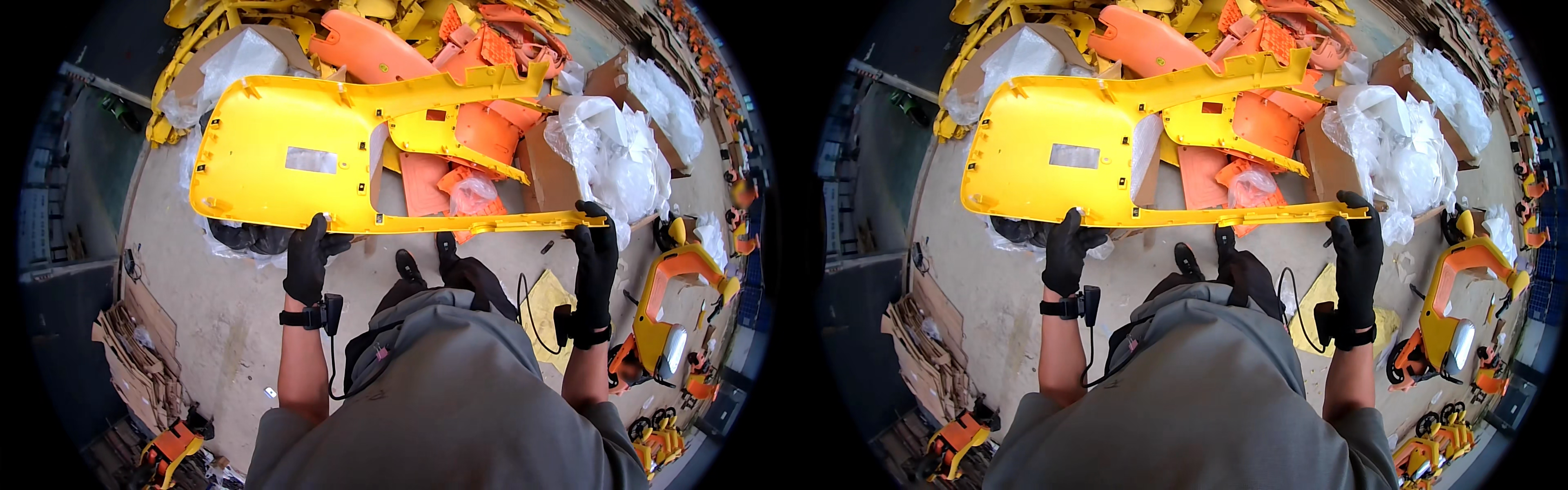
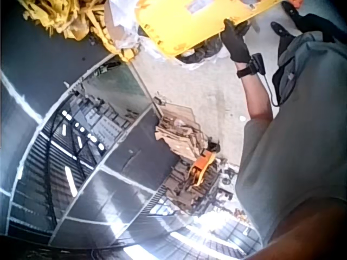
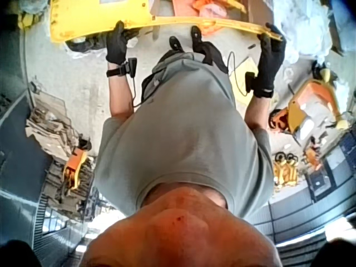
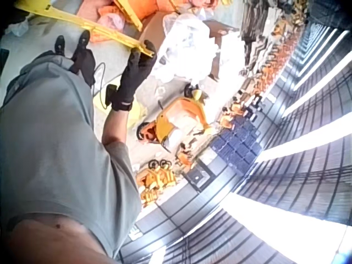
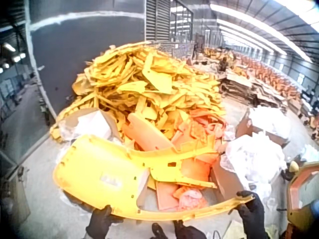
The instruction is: The person walks through an assembly floor, picks up yellow plastic fairing components from a box and the ground, and begins aligning and snapping them together before attaching them to a scooter frame.
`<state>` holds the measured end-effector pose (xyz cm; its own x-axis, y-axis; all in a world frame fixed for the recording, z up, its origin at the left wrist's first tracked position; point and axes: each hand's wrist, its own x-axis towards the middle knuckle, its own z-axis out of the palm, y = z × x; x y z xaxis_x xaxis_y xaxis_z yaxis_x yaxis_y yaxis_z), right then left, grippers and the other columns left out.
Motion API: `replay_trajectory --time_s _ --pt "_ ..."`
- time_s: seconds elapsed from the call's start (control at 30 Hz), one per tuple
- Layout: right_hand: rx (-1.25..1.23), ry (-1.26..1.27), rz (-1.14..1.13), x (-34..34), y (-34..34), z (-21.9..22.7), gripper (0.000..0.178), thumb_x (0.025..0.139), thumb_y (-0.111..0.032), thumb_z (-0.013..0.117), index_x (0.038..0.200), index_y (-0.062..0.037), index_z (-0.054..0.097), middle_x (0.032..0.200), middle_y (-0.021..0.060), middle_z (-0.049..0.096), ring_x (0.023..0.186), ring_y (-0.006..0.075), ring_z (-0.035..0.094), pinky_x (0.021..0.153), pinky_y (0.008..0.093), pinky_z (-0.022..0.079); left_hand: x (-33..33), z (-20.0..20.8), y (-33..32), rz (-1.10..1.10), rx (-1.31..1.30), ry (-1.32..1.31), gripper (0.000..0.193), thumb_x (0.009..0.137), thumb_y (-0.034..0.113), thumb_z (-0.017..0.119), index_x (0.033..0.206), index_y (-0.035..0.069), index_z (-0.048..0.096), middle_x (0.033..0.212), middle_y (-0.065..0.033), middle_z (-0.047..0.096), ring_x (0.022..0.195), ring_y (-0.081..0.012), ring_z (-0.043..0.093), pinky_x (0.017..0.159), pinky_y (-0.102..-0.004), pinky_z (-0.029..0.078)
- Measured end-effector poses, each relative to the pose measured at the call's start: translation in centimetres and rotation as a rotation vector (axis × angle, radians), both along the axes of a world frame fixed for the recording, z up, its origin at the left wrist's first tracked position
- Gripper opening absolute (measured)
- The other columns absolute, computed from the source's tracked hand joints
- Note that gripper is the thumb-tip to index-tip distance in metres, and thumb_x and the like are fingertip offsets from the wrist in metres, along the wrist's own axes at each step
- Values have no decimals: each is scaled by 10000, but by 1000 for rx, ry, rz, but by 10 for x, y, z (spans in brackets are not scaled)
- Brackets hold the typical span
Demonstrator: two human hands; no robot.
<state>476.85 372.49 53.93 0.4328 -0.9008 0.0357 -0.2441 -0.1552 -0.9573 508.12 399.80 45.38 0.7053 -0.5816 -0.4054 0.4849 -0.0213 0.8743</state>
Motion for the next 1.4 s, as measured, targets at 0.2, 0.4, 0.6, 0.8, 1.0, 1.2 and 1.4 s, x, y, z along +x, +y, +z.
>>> replay_trajectory --time_s 0.2,0.4,0.6,0.8,1.0,1.2,1.4 --pt "28 -8 20 -4 -4 -3 320 939 -104 580 1249 -33 546 1150 52 604 941 99 568 771 236 464 0 3 -1 -10 -7 -16 390 982 332 516 1176 1 584 990 -107 688 817 -179 698 715 -294 577" --pt "39 3 13 -2 -3 -4 330 959 -136 559 1273 -37 537 1193 61 594 1009 132 569 848 273 477 1 1 0 -1 -2 4 393 982 330 518 1182 -3 580 996 -110 689 810 -184 700 716 -296 579" --pt "71 -38 11 -1 -3 -7 362 970 -151 541 1314 -45 512 1251 74 571 1069 149 556 888 293 477 -1 -1 -4 17 7 14 403 983 338 510 1185 -6 569 1001 -116 680 814 -196 698 718 -308 578" --pt "112 -147 12 2 -4 -10 470 952 -112 568 1394 -37 427 1322 90 533 1029 124 560 864 260 483 2 -2 1 15 70 -13 410 1006 353 451 1182 -2 557 1005 -119 672 823 -223 695 742 -332 574" --pt "94 -169 -10 3 -3 -13 491 931 -79 590 1393 -39 427 1259 82 546 1002 113 555 782 227 458 2 -2 5 35 79 19 417 1011 354 453 1223 3 526 1074 -123 648 852 -222 686 754 -328 570" --pt "183 -145 -57 -1 -7 -21 453 926 -81 603 1350 -20 458 1167 86 590 893 105 557 762 241 474 9 -10 10 75 96 21 438 1002 377 476 1245 13 506 1084 -117 639 871 -232 677 748 -322 564" --pt "248 -126 -73 -3 -6 -35 362 913 -75 623 1252 -9 514 1055 47 628 812 72 555 685 212 462 17 -20 21 184 46 77 445 987 386 502 1255 30 504 1081 -132 640 889 -256 676 769 -350 553"
